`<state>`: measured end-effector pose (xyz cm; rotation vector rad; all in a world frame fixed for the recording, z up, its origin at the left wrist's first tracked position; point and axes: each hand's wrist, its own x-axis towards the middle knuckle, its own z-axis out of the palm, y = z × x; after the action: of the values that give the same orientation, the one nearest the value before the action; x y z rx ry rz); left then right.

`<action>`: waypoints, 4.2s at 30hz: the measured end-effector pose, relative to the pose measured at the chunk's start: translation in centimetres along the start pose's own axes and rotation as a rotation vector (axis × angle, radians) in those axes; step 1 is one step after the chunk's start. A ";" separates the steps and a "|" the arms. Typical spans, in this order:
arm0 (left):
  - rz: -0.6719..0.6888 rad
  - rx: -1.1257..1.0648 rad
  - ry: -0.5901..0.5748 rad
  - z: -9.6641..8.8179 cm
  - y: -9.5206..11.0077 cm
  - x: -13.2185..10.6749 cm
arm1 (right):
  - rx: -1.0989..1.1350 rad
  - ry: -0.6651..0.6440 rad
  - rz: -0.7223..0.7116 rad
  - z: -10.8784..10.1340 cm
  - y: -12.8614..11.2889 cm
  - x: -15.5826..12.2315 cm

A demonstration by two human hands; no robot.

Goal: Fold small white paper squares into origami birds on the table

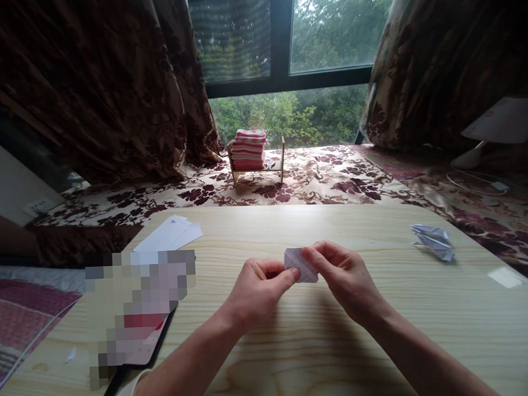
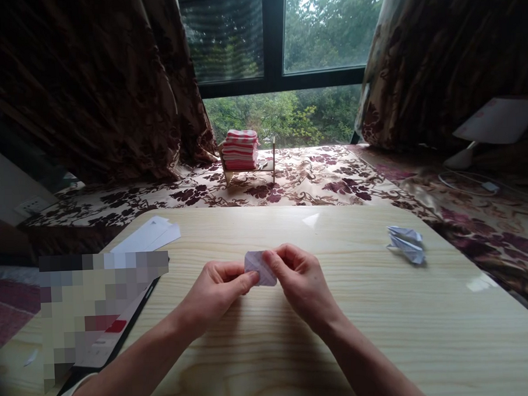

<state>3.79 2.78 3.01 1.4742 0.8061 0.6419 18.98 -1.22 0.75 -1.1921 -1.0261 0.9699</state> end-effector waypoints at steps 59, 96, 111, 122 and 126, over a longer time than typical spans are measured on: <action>-0.062 -0.311 0.137 -0.7 -0.1 0.4 | -0.430 0.034 -0.439 -0.2 -0.7 -0.2; -0.165 -0.330 0.067 -0.6 -0.5 0.2 | -0.395 -0.096 -0.228 0.0 -0.1 -0.4; -0.105 -0.122 0.101 -0.3 -0.4 0.2 | -0.624 -0.138 -0.465 -0.2 -0.1 -0.5; -0.154 -0.102 0.124 -0.4 -0.2 0.2 | -0.735 -0.150 -0.612 -0.1 0.0 -0.7; -0.189 -0.091 0.133 -0.5 -0.3 0.3 | -0.824 -0.148 -0.730 -0.2 0.0 -0.7</action>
<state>3.52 3.27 2.76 1.2659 0.9938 0.6300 19.00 -1.97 0.68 -1.2257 -1.9032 0.0248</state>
